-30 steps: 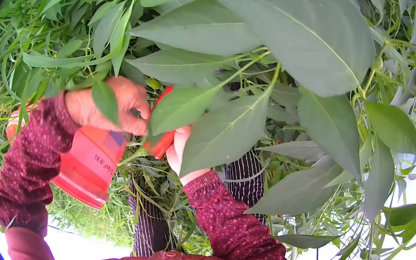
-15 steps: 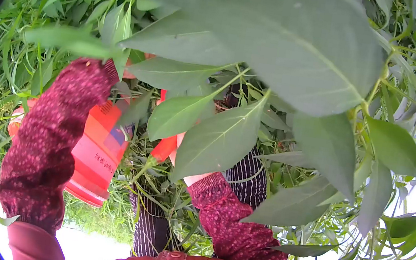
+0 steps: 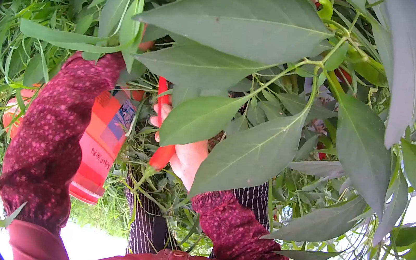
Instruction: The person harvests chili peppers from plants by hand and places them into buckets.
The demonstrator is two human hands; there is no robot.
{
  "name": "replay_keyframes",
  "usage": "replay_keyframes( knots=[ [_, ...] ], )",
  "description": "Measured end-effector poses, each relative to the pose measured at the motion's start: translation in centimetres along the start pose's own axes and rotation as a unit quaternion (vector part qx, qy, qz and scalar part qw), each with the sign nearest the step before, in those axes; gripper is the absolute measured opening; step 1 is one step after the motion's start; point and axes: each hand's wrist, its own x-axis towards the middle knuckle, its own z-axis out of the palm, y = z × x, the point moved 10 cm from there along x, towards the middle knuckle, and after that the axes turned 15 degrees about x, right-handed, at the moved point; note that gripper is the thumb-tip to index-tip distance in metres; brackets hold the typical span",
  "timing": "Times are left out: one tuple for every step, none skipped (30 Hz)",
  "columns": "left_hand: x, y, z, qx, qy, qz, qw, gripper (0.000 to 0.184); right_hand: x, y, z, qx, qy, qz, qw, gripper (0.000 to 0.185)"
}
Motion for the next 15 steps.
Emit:
replay_keyframes(
  knots=[
    [0.4, 0.3, -0.1, 0.006, 0.010, -0.002, 1.000, 0.039, 0.0, 0.2, -0.3, -0.002, 0.008, 0.010, 1.000, 0.027],
    [1.2, 0.6, -0.4, 0.011, 0.020, -0.004, 1.000, 0.039, 0.0, 0.4, -0.4, -0.003, 0.009, 0.008, 1.000, 0.027],
    [2.0, 1.0, -0.7, 0.015, 0.027, -0.012, 0.999, 0.039, 0.0, 0.8, -0.4, 0.009, 0.005, 0.022, 1.000, 0.027],
    [2.8, 1.1, -0.7, 0.018, 0.033, -0.022, 0.999, 0.039, 0.0, 1.1, -0.3, 0.022, 0.002, 0.034, 0.999, 0.027],
    [3.5, 1.4, -0.6, 0.017, 0.032, -0.028, 0.999, 0.039, 0.0, 1.2, -0.2, 0.018, -0.003, 0.043, 0.999, 0.029],
    [4.1, 1.5, -0.5, 0.019, 0.033, -0.034, 0.999, 0.039, -0.1, 1.3, -0.2, 0.017, -0.003, 0.041, 0.999, 0.029],
    [4.5, 1.7, -0.4, 0.018, 0.031, -0.035, 0.999, 0.039, -0.2, 1.5, 0.1, 0.010, -0.015, 0.053, 0.998, 0.030],
    [4.8, 1.7, -0.2, 0.015, 0.034, -0.045, 0.998, 0.039, -0.3, 1.8, 0.4, 0.003, -0.026, 0.065, 0.998, 0.032],
    [5.0, 1.9, 0.1, 0.011, 0.035, -0.049, 0.998, 0.039, -0.3, 2.1, 0.5, -0.002, -0.031, 0.078, 0.996, 0.032],
    [5.1, 1.8, 0.4, 0.005, 0.038, -0.052, 0.998, 0.039, -0.3, 2.1, 0.5, -0.002, -0.030, 0.075, 0.997, 0.032],
    [5.2, 1.9, 0.6, 0.002, 0.040, -0.055, 0.998, 0.039, -0.4, 2.4, 0.6, -0.011, -0.027, 0.084, 0.996, 0.032],
    [5.3, 1.7, 0.8, -0.002, 0.041, -0.059, 0.997, 0.039, -0.5, 2.6, 0.5, -0.020, -0.025, 0.095, 0.995, 0.031],
    [5.3, 1.7, 0.8, -0.006, 0.042, -0.061, 0.997, 0.039, -0.5, 2.6, 0.5, -0.013, -0.032, 0.098, 0.995, 0.030],
    [5.2, 1.5, 0.7, -0.015, 0.044, -0.061, 0.997, 0.039, -0.5, 2.5, 0.6, -0.013, -0.035, 0.098, 0.995, 0.030],
    [5.2, 1.3, 0.6, -0.019, 0.046, -0.063, 0.997, 0.039, -0.5, 2.6, 0.5, -0.020, -0.035, 0.100, 0.994, 0.031]
  ],
)
